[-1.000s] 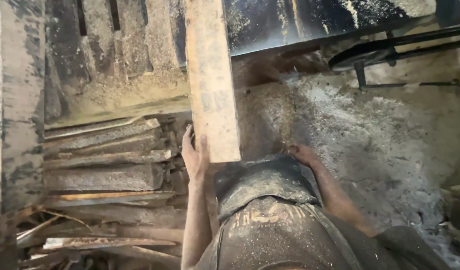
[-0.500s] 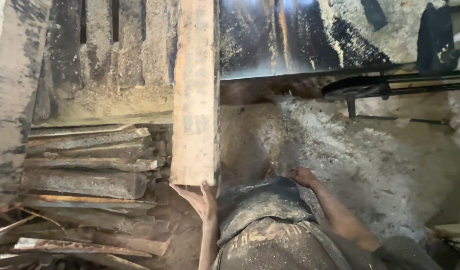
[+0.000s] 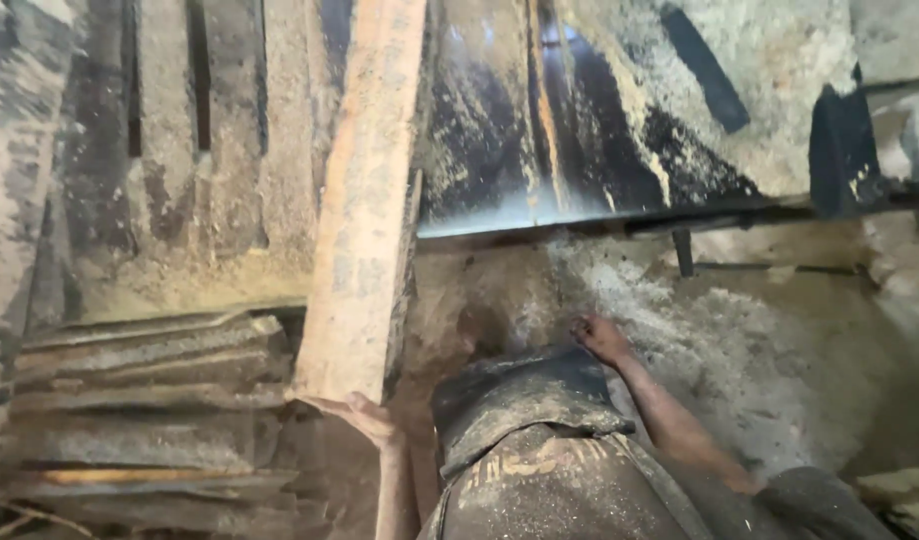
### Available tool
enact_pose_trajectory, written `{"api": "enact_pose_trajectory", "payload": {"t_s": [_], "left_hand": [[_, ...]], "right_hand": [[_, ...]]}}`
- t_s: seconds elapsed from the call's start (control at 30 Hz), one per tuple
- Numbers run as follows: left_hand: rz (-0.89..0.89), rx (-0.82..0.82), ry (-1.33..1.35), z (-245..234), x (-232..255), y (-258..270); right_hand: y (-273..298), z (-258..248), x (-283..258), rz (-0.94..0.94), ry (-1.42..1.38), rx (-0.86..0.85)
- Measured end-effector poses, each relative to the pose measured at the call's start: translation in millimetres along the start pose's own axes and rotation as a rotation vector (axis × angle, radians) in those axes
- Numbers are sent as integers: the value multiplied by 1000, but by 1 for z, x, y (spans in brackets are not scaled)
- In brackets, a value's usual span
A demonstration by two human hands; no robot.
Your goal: The person processes wood by feeding wooden planks through a table saw and a planer, while a second person assists by receiving and moving the processed pieces.
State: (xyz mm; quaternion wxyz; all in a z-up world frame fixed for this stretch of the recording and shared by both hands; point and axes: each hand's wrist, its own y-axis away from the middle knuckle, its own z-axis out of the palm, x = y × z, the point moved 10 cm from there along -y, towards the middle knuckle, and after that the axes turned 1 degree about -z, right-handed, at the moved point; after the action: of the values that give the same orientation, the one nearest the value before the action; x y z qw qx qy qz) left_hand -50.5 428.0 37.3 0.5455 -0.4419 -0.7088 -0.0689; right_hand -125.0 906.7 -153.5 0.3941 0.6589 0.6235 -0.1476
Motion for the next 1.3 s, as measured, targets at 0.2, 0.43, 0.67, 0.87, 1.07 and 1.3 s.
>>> {"api": "enact_pose_trajectory", "payload": {"t_s": [0.2, 0.43, 0.67, 0.87, 1.07, 1.3], "left_hand": [[-14, -90, 106, 117, 12, -66], [8, -284, 120, 249, 39, -149], [61, -417, -611, 344, 13, -140], [634, -969, -431, 479, 164, 57], [579, -1333, -70, 488, 202, 101], [302, -620, -462, 337, 37, -91]], "right_hand": [[-49, -55, -13, 38, 75, 230], [-57, -114, -43, 47, -135, 483], [-36, -177, -25, -1, -68, 589], [-43, -278, 2, -92, -203, 907], [-128, -363, 18, -179, 408, 1109], [-192, -350, 74, 157, 73, 765]]}}
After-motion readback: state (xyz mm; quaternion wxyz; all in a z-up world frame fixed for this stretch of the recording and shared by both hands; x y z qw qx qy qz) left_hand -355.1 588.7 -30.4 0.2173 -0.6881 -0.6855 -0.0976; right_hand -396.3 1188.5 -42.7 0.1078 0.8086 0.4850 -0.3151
